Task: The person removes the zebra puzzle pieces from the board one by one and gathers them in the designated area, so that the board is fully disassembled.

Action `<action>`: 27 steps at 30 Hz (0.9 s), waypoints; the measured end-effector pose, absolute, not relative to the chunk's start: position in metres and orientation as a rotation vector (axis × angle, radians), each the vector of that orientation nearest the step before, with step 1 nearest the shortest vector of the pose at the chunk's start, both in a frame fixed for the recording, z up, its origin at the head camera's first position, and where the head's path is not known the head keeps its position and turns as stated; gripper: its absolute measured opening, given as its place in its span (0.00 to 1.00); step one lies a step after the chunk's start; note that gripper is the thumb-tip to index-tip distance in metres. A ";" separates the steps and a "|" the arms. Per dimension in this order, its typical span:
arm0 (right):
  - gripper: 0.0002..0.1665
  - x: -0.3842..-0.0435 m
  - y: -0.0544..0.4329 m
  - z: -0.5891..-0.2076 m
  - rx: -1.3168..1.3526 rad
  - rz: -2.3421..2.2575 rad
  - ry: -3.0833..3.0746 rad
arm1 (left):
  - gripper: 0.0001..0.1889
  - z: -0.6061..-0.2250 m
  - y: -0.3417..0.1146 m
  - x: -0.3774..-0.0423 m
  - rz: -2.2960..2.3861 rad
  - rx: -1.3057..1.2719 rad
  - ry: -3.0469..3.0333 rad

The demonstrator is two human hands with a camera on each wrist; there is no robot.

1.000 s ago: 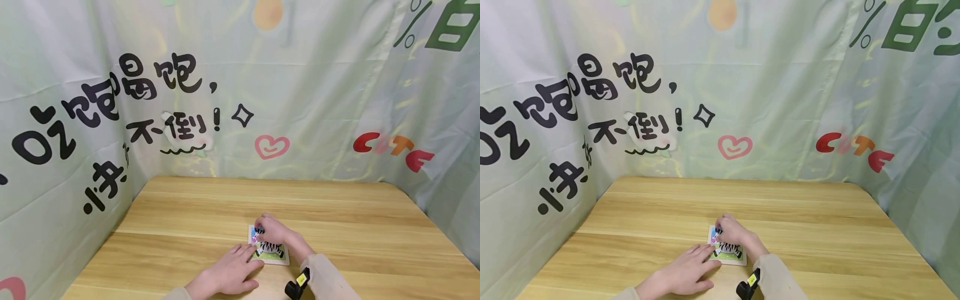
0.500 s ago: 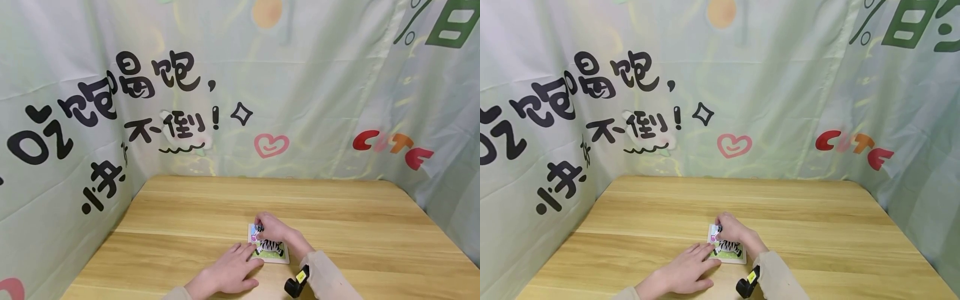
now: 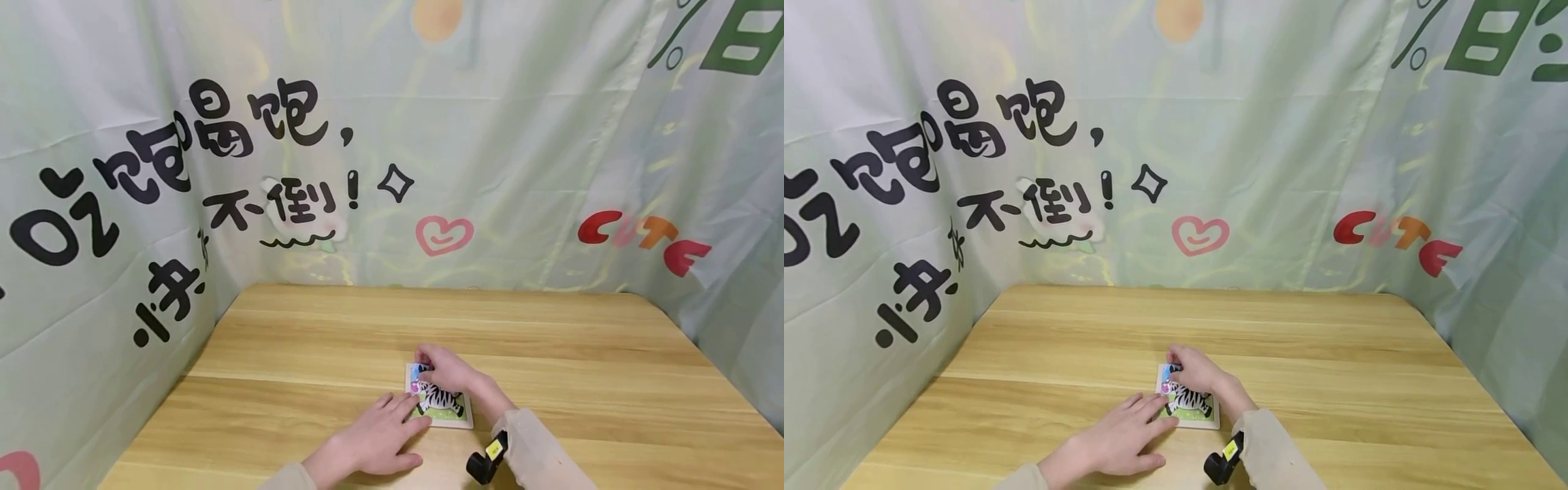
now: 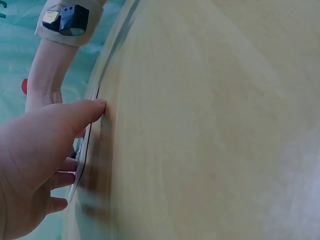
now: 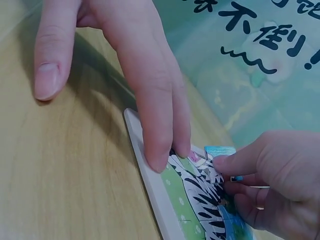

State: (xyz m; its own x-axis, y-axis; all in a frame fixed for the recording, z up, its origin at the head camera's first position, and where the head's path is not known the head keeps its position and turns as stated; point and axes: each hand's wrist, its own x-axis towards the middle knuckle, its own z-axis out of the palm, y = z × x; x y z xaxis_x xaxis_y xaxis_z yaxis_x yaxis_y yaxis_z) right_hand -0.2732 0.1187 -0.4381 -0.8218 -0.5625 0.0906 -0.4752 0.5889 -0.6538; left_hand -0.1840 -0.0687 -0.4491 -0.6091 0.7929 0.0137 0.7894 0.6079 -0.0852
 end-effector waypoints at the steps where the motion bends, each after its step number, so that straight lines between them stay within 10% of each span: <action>1: 0.09 -0.274 0.119 -0.438 -0.881 -1.066 2.687 | 0.30 -0.450 -0.069 -0.184 0.109 -1.364 -2.769; 27: 0.05 -0.270 0.168 -0.440 -0.690 -1.428 2.603 | 0.30 -0.448 -0.068 -0.184 0.110 -1.365 -2.782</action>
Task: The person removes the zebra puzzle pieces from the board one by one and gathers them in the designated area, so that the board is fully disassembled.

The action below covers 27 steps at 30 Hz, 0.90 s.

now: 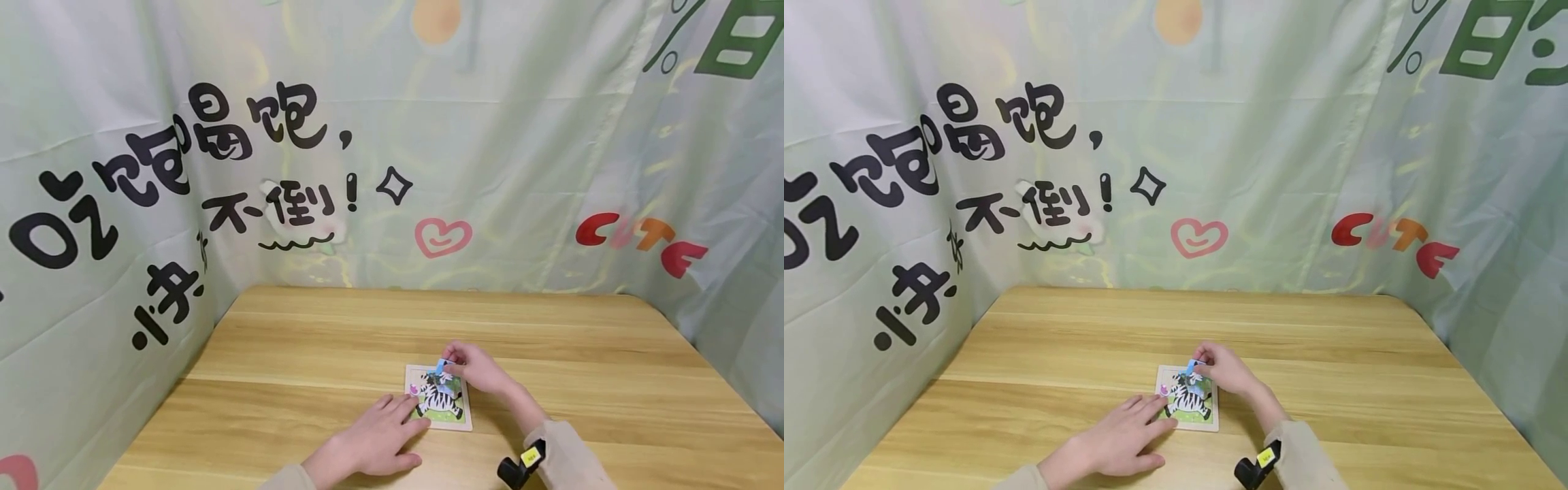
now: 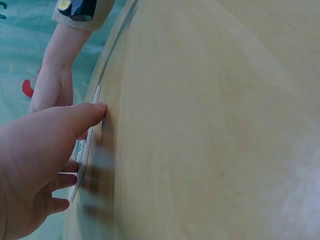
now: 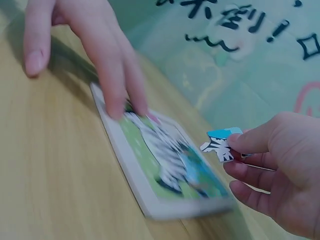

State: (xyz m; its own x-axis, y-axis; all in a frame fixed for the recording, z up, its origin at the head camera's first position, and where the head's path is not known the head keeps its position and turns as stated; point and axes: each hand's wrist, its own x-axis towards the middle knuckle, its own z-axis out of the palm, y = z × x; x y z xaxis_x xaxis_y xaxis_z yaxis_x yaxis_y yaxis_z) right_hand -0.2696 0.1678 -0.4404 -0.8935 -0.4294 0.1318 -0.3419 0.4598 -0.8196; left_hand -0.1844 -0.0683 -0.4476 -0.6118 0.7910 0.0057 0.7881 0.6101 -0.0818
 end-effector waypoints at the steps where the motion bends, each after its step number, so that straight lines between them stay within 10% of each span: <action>1: 0.05 -0.270 0.174 -0.441 -0.674 -1.442 2.609 | 0.30 -0.448 -0.069 -0.184 0.108 -1.364 -2.783; 27: 0.12 -0.276 0.269 -0.453 -0.207 -1.406 2.795 | 0.31 -0.451 -0.071 -0.184 0.078 -1.377 -2.791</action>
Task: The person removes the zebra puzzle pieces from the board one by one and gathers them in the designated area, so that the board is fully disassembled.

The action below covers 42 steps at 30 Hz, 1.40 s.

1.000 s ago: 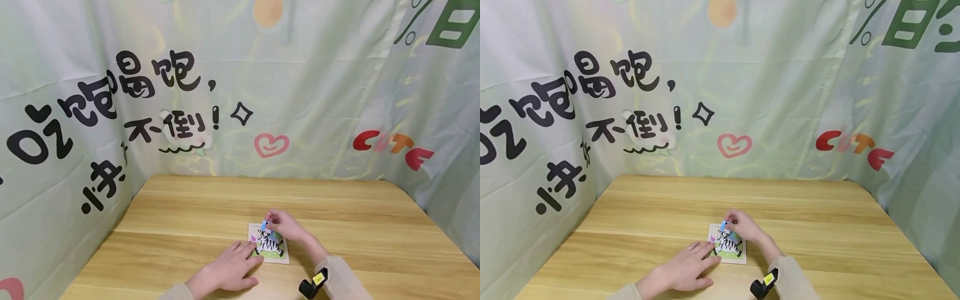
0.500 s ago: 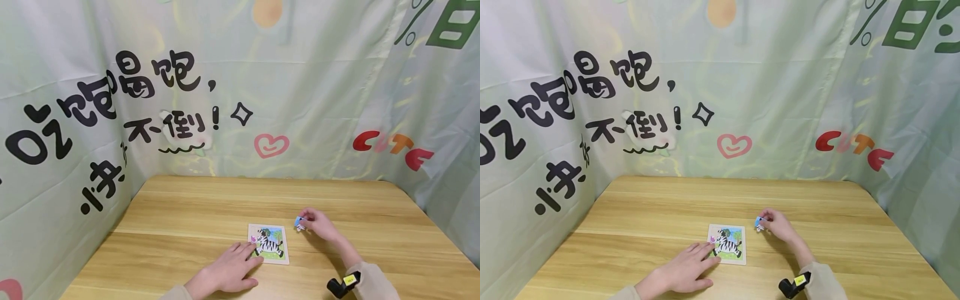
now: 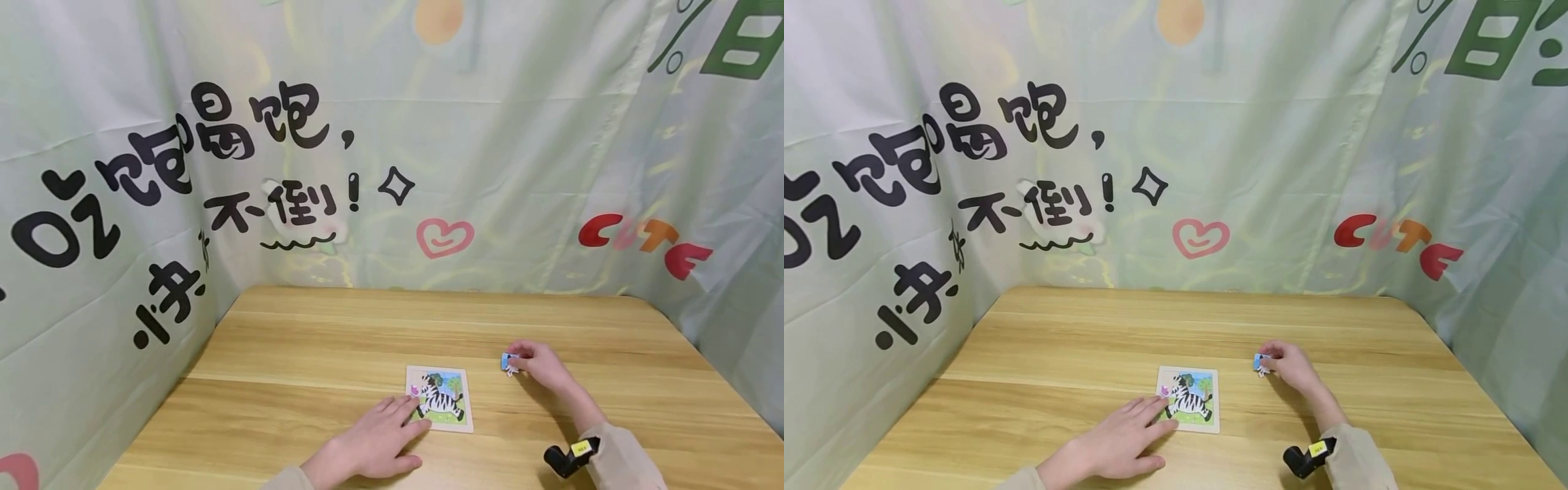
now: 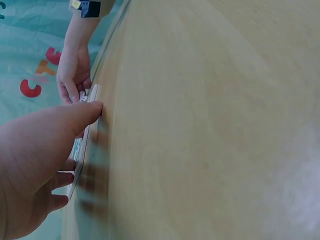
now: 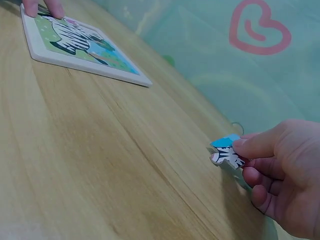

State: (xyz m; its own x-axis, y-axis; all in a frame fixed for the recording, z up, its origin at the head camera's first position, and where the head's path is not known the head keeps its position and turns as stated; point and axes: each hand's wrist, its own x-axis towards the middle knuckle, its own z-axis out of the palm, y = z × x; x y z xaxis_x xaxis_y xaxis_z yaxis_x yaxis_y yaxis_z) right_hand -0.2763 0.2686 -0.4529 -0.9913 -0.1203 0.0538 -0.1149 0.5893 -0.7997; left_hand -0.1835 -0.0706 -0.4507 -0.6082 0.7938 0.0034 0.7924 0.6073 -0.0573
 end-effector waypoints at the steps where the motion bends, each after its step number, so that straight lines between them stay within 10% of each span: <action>1: 0.12 -0.276 0.268 -0.452 -0.194 -1.399 2.804 | 0.31 -0.451 -0.071 -0.183 0.080 -1.378 -2.794; 42: 0.13 -0.279 0.248 -0.444 -0.170 -1.192 3.043 | 0.31 -0.450 -0.070 -0.182 0.070 -1.364 -2.817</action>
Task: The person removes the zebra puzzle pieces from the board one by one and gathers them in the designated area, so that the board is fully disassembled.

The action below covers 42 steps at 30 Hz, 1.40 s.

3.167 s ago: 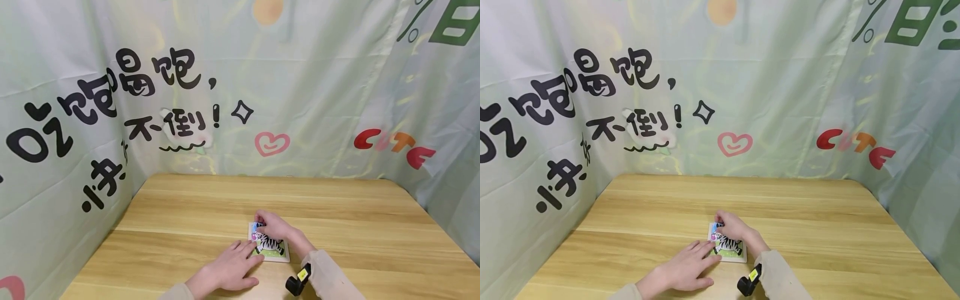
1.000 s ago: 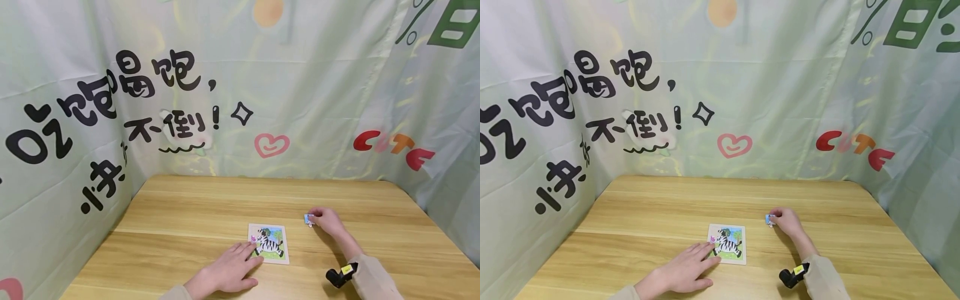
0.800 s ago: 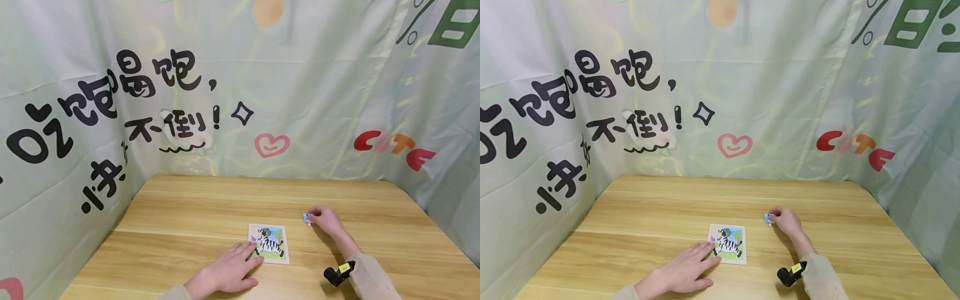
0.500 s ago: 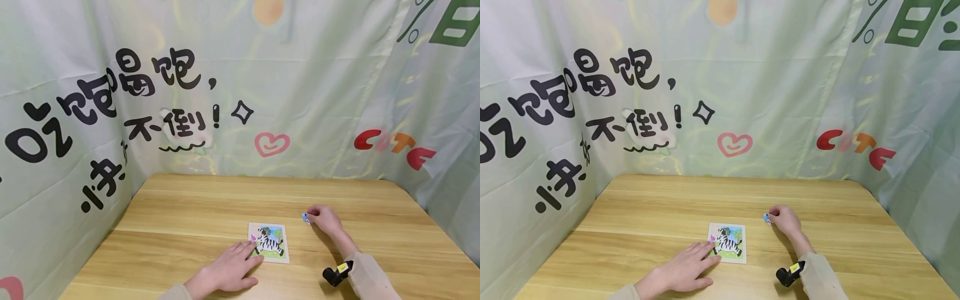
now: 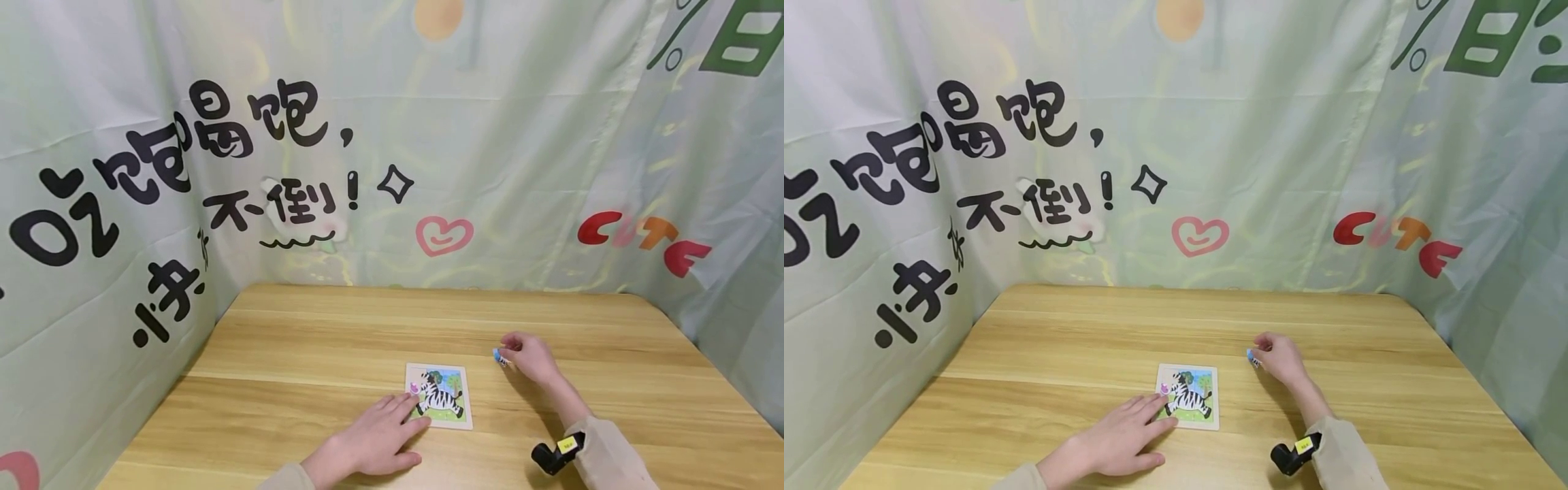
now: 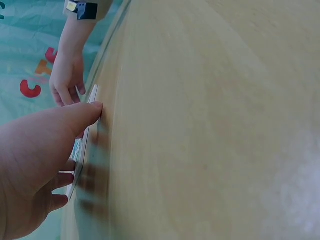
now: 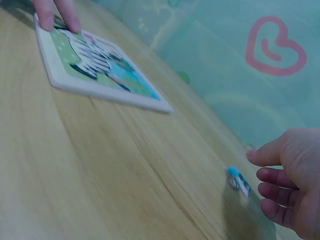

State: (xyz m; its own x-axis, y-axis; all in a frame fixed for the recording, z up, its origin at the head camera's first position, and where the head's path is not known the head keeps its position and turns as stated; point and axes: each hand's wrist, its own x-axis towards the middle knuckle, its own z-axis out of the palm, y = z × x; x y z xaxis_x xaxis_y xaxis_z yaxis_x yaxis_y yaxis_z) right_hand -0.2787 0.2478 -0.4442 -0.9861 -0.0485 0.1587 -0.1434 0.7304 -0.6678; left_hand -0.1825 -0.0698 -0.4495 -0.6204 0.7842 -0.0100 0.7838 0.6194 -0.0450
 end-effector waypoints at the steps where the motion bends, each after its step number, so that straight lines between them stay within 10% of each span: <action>1: 0.13 -0.278 0.245 -0.444 0.170 1.091 -2.791 | 0.31 -0.450 -0.070 -0.182 0.072 -1.365 -2.813; 42: 0.15 -0.259 0.136 -0.451 0.735 1.183 -2.865 | 0.30 -0.449 -0.070 -0.183 0.087 -1.380 -2.790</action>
State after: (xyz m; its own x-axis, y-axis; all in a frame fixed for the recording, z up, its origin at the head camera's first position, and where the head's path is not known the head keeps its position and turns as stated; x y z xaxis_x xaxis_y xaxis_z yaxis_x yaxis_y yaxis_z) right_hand -0.2593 0.1358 -0.4507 -0.8926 -0.4310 0.1321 -0.3986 0.6178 -0.6778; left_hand -0.1831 -0.0700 -0.4487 -0.6069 0.7947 -0.0001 0.7932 0.6057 -0.0626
